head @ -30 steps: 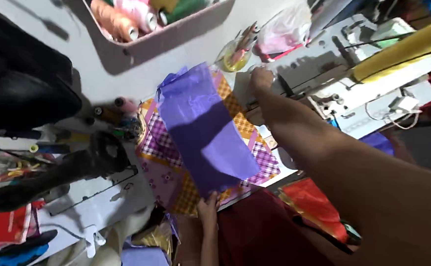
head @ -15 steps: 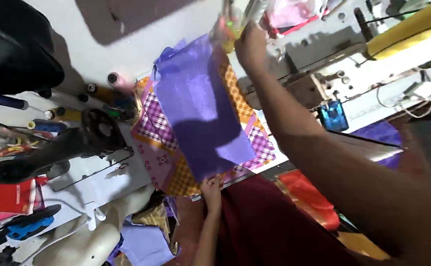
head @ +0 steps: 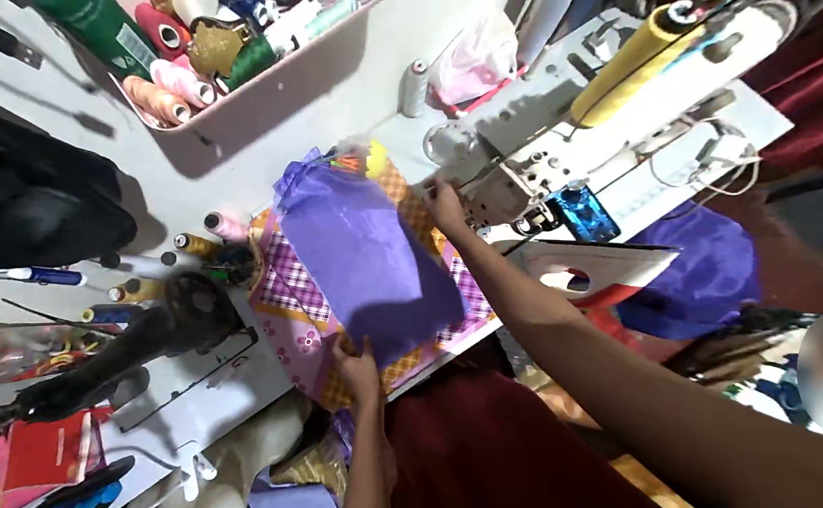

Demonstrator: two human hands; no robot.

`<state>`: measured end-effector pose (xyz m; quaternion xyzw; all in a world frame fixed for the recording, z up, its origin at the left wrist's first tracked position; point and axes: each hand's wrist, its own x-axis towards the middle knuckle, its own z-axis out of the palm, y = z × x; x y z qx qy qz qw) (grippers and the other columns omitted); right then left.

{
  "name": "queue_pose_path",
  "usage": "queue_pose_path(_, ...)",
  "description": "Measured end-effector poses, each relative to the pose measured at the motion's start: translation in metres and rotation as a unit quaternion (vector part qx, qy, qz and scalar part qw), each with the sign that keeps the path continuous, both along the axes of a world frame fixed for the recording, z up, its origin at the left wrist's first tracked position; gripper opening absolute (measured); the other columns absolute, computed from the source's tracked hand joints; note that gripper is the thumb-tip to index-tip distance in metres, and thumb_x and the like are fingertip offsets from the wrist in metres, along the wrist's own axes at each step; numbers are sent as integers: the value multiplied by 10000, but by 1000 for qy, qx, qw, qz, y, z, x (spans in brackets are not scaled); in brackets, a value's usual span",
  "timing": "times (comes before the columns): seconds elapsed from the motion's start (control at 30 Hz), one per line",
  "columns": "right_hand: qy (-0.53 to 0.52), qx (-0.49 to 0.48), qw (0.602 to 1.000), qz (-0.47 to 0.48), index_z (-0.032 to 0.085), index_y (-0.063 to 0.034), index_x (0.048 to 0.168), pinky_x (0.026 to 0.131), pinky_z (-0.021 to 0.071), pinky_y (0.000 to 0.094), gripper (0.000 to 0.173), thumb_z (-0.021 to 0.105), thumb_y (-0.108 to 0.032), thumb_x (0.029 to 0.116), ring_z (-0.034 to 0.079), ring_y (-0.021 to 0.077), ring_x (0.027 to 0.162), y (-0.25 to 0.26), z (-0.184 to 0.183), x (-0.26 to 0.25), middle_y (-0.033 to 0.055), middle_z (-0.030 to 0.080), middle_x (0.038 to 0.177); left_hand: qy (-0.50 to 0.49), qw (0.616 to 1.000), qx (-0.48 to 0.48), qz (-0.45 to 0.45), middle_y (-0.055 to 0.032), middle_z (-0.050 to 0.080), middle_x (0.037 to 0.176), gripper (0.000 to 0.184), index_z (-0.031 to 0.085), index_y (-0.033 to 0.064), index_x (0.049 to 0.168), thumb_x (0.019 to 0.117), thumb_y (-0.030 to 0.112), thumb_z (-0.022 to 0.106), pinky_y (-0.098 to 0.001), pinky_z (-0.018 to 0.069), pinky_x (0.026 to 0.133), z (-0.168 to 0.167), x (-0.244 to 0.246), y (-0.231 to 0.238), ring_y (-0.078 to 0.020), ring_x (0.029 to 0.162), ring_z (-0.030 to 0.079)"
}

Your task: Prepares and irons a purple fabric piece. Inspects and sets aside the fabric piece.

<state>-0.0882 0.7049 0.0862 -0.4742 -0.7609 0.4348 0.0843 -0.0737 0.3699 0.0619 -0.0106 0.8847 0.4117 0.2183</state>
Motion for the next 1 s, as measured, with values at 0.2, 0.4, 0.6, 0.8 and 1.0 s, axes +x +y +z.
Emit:
queue_pose_path(0.2,55,77,993,69,665,43,1282,1085,459,535,303,523,-79,1045,626,404,1227,7,25,-38,265,666,1271,71,997,-8,-38,-349,546,1349,557,531,-117,1362,925,151,748,-516,455,1060,6,-10,6,-442,1242,554)
queue_pose_path(0.4,111,56,991,44,664,58,1239,1029,490,540,308,481,-132,1081,655,395,1151,16,34,-65,271,679,1202,154,961,11,-229,-289,626,1281,290,673,-87,1206,1026,122,582,-488,468,1070,68,-112,97,-389,1227,599)
queue_pose_path(0.6,95,22,995,6,582,38,1308,927,520,620,288,449,-79,1081,677,455,1079,19,37,-85,280,684,1169,168,923,-48,-342,-285,518,1463,382,560,-79,1384,1090,121,422,-530,367,1175,83,-214,219,-413,1393,480)
queue_pose_path(0.8,72,-83,993,-52,413,21,1508,983,496,633,617,613,-325,1038,602,515,1182,47,32,-113,378,558,1331,105,924,-200,-308,-277,552,1428,413,578,4,1392,1085,248,449,-637,396,1098,59,-268,282,-445,1355,508)
queue_pose_path(1.0,60,-144,987,24,488,16,1471,1079,458,548,602,588,-402,1050,608,421,1244,59,15,-128,300,622,1322,55,962,-121,-236,-247,637,1332,400,630,-26,1324,1104,233,420,-537,409,1128,27,-279,299,-367,1299,583)
